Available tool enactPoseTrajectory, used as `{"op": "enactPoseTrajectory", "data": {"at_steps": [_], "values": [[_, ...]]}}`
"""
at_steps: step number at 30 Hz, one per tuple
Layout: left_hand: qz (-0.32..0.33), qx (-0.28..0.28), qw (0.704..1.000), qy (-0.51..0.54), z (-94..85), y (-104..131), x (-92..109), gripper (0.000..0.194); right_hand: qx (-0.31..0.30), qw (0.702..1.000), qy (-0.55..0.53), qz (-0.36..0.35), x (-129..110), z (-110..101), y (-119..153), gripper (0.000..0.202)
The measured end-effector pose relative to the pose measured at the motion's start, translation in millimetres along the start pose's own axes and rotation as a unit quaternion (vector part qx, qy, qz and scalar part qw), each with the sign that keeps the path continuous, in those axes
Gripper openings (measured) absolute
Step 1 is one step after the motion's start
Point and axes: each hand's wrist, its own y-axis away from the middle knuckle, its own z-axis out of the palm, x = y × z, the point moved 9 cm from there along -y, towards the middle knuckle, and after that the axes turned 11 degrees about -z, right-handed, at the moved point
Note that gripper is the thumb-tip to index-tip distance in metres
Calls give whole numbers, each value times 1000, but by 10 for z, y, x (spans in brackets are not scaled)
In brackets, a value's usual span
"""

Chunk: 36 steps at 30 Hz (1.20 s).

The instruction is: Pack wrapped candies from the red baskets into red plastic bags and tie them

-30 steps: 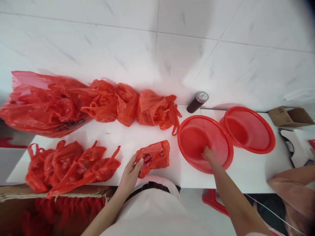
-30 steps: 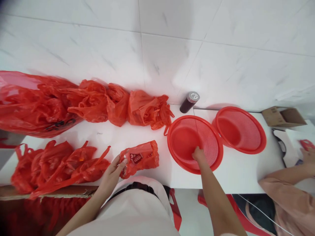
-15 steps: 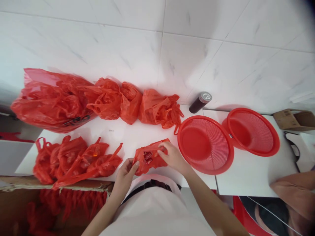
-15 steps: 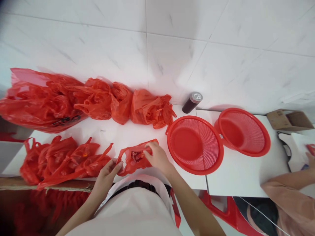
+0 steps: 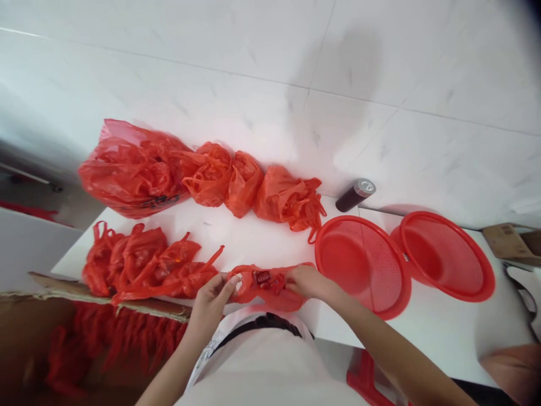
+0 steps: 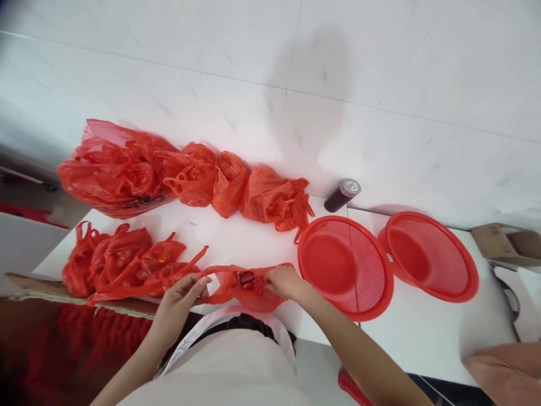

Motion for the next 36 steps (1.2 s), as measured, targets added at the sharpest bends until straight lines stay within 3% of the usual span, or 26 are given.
{"op": "enactPoseTrajectory", "data": {"at_steps": [2,5,6,8,13,18,20,23,25,27,30,33,36], "values": [[21,11,1000,3,-65,39,81,31,100,988,-92,-68,-225,-409,232,15],[62,14,998,-14,-70,110,270,32,280,921,-249,-106,-270,-972,623,23],[75,12,997,-19,-53,131,337,34,318,905,-267,-92,-215,-1067,709,25],[93,17,995,-21,-29,161,450,36,346,903,-251,-44,-88,-1119,775,27],[86,54,995,5,-121,150,485,34,227,951,-208,40,100,-777,662,30],[79,69,994,-5,-249,104,429,33,62,961,-268,29,74,-371,746,39],[91,74,993,-7,-268,94,442,32,73,953,-293,-2,38,-420,825,37],[149,90,985,-23,-255,121,532,26,196,928,-317,-11,97,-684,949,37],[180,84,979,-34,-204,148,576,24,240,921,-306,-11,109,-745,955,33],[181,64,981,-40,-136,159,572,23,232,940,-251,-20,45,-658,855,29],[168,33,984,-42,-68,179,534,23,183,970,-155,-30,-94,-351,622,55],[167,33,985,-34,-99,194,498,24,133,980,-149,-10,-148,-74,477,25],[168,52,984,-30,-188,189,457,25,132,968,-211,2,-196,-79,498,19]]}}
